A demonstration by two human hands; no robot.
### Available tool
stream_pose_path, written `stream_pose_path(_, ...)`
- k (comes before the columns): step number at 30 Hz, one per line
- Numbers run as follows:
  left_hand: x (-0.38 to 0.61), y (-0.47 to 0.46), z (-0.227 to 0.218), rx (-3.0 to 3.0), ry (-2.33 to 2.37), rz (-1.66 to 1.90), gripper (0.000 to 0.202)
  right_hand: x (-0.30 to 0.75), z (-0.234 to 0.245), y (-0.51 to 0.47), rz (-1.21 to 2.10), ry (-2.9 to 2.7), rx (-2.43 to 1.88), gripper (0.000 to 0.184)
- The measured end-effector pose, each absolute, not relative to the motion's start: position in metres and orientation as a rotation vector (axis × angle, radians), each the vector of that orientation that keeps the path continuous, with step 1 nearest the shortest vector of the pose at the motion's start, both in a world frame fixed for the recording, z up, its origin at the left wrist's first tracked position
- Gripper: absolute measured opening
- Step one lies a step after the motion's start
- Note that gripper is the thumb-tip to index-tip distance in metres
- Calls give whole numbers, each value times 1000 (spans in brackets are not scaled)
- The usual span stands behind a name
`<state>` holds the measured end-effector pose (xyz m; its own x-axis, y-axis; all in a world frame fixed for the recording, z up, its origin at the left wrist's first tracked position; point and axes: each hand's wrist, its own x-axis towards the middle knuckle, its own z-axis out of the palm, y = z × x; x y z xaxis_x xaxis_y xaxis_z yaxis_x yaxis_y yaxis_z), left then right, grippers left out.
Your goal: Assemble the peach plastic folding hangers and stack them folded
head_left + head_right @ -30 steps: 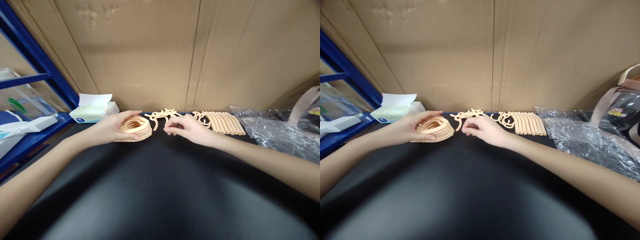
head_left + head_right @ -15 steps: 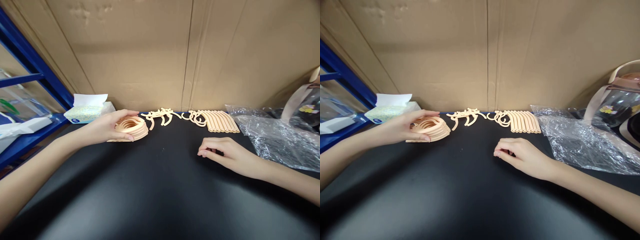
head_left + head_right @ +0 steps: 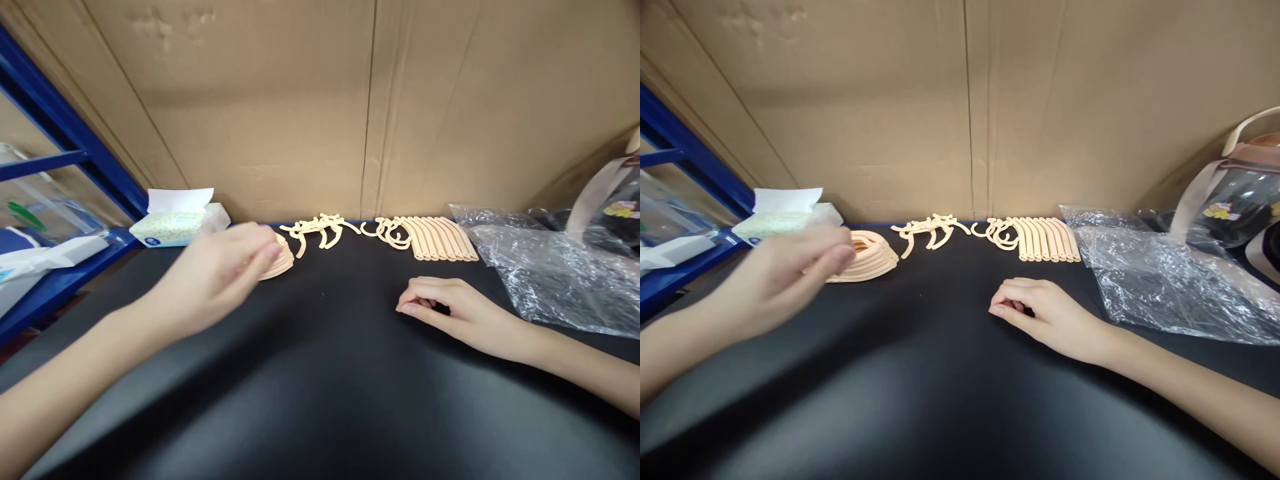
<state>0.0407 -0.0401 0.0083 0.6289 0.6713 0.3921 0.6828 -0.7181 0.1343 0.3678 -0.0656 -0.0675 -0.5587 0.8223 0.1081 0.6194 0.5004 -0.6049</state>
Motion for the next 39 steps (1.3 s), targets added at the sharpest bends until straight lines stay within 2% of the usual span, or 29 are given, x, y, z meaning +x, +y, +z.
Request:
stream_pose_path(3, 67, -59, -7, -2950, -853, -446, 29, 370, -69, -67, 690, -2386, -1180, 27)
stream_pose_path(7, 84, -72, -34, -3060, -735, -327, 25, 377, -73, -68, 583, -2441, -1150, 20)
stream_pose_path(14, 76, -66, -59, -3177, -731, -374, 20, 378, -73, -66, 348, -2534, -1076, 15)
stream_pose_path(21, 87, -60, -58, -2970, -872, -387, 22, 379, -74, -68, 282, -2540, -1049, 17)
stream_pose_path(30, 111, -38, -63, -2461, -1009, -191, 44, 382, -73, -70, 269, -2559, -1033, 22)
stream_pose_path(39, 117, 38, -16, -2431, -1264, -12, 30, 383, -74, -71, 269, -2560, -1031, 22)
